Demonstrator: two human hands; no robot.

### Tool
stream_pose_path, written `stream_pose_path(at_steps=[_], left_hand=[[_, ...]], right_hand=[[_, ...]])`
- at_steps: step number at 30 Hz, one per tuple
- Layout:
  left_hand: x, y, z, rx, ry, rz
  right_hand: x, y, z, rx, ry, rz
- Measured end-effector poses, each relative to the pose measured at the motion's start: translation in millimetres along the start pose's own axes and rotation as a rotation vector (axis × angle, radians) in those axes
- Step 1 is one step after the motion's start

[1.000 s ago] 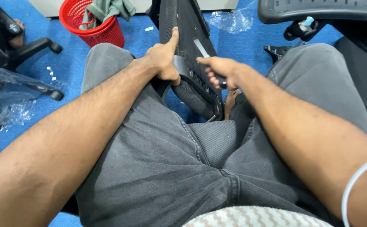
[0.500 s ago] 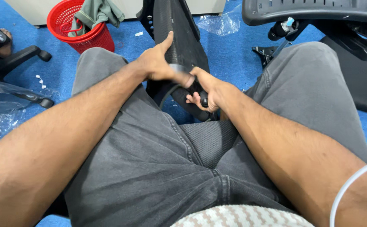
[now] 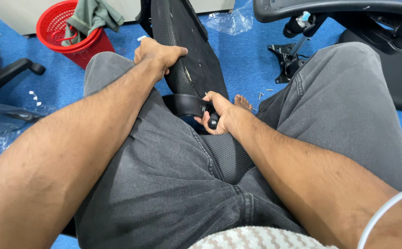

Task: The person uses a screwdriver to tighten screws into the back frame of an office chair while sitting on the floor. The chair is held between the legs, and the person repeatedly turns the screwdriver to secure the attachment.

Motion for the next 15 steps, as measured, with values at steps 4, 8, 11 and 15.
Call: stream_pose_path(at_steps=[4, 8, 11, 15], left_hand=[[8, -1, 1, 0.013, -0.004, 0.013], [12, 0, -4, 0.023, -0.005, 0.080], [10, -3, -10, 0.002, -0.021, 0.114], [10, -6, -14, -0.010, -0.050, 0.111]], right_hand=[[-4, 11, 4, 0.038, -0.043, 0.018], [-3, 21, 2, 0.472, 0.181, 0.241], [-5, 30, -6, 0.363, -0.052, 0.183], [-10, 46, -22, 0.289, -0.102, 0.224]])
Point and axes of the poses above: each hand's wrist, its own z-axis away from the middle knuckle, its own y-axis out of the back of the hand, x = y × z, the point moved 2 cm from there along -z, towards the middle knuckle, and after that the axes turned 11 degrees about z, right-handed, at the moved point
